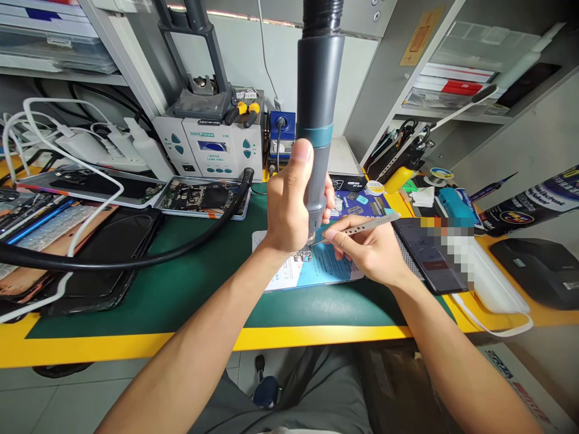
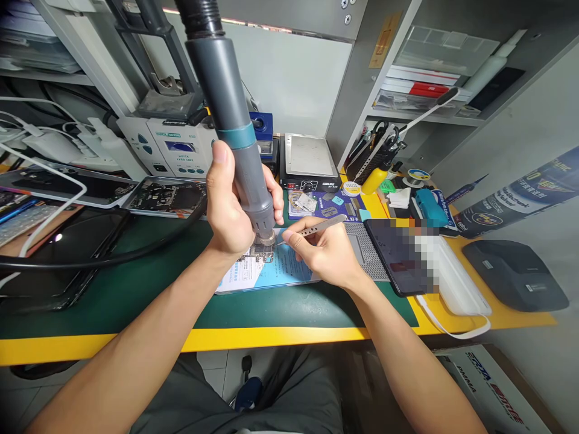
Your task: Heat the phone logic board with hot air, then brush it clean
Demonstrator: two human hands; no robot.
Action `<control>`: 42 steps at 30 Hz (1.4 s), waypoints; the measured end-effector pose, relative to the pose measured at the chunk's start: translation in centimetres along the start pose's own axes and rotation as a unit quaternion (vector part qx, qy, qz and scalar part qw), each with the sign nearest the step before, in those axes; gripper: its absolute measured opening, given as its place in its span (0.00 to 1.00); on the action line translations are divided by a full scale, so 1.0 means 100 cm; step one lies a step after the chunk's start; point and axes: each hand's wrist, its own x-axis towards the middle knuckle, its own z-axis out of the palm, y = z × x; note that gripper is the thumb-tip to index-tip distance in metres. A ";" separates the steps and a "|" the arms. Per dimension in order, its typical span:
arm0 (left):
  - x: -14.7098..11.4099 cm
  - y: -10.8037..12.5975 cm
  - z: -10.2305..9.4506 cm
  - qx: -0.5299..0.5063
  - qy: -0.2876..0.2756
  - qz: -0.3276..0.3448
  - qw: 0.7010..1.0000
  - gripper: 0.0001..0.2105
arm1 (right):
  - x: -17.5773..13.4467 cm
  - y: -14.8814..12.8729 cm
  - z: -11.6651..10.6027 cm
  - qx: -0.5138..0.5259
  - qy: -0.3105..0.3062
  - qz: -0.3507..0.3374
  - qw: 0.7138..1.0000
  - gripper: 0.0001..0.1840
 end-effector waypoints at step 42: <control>-0.005 0.009 0.004 -0.008 -0.004 -0.030 1.000 0.38 | 0.000 0.006 -0.002 0.001 0.002 -0.024 1.000 0.15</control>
